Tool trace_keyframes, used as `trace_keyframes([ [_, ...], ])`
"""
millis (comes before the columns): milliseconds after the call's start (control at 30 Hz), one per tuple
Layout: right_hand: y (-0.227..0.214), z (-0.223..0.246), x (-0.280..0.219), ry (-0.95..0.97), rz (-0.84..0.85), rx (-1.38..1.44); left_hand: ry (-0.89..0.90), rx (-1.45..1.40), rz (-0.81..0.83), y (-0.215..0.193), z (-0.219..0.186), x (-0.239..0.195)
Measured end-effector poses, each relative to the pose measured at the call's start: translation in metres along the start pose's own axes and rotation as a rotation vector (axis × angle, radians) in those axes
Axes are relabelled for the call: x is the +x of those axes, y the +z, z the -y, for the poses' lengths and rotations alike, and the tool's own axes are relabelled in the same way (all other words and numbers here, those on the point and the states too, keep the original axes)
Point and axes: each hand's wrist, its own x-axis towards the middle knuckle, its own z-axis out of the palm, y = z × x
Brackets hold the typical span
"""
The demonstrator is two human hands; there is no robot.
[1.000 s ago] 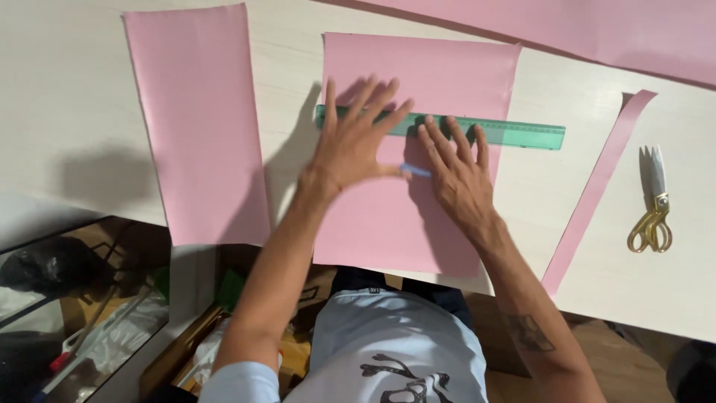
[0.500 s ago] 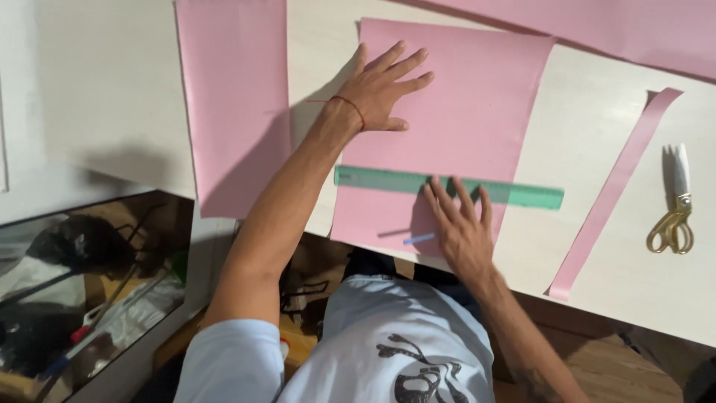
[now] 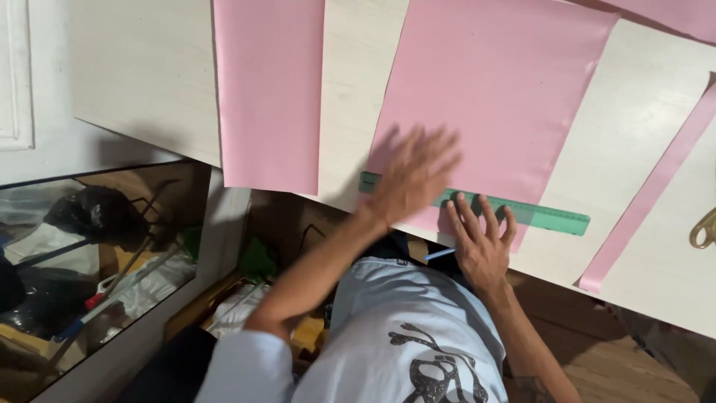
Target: Measuring and cutting pieces of pink leather using a ruler, pen, and scissors.
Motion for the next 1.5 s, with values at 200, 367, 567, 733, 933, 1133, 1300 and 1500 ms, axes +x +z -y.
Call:
trace_keyframes([
  [200,0.001,0.004,-0.001,-0.017,-0.066,-0.065,-0.136,-0.051,-0.099,0.009,-0.043,-0.087],
  [367,0.007,0.004,-0.003,-0.018,-0.116,-0.061,-0.116,0.018,-0.141,0.007,-0.039,-0.088],
  [567,0.004,0.008,-0.001,0.004,-0.121,-0.084,-0.096,0.001,-0.213,0.013,-0.037,-0.093],
  [733,0.003,0.006,-0.002,0.004,-0.117,0.0,-0.081,-0.021,-0.245,0.017,-0.036,-0.093],
  [933,0.003,0.006,-0.003,-0.01,-0.076,-0.004,-0.086,-0.005,-0.273,0.02,-0.035,-0.095],
  [1133,0.006,0.004,-0.003,-0.009,-0.065,0.014,-0.073,-0.012,-0.277,0.022,-0.033,-0.096],
  [1300,0.003,0.004,-0.001,-0.016,-0.081,0.043,-0.074,-0.012,-0.273,0.016,-0.035,-0.094],
  [1500,0.0,0.005,-0.001,-0.021,-0.068,0.059,-0.078,-0.034,-0.292,0.021,-0.035,-0.096],
])
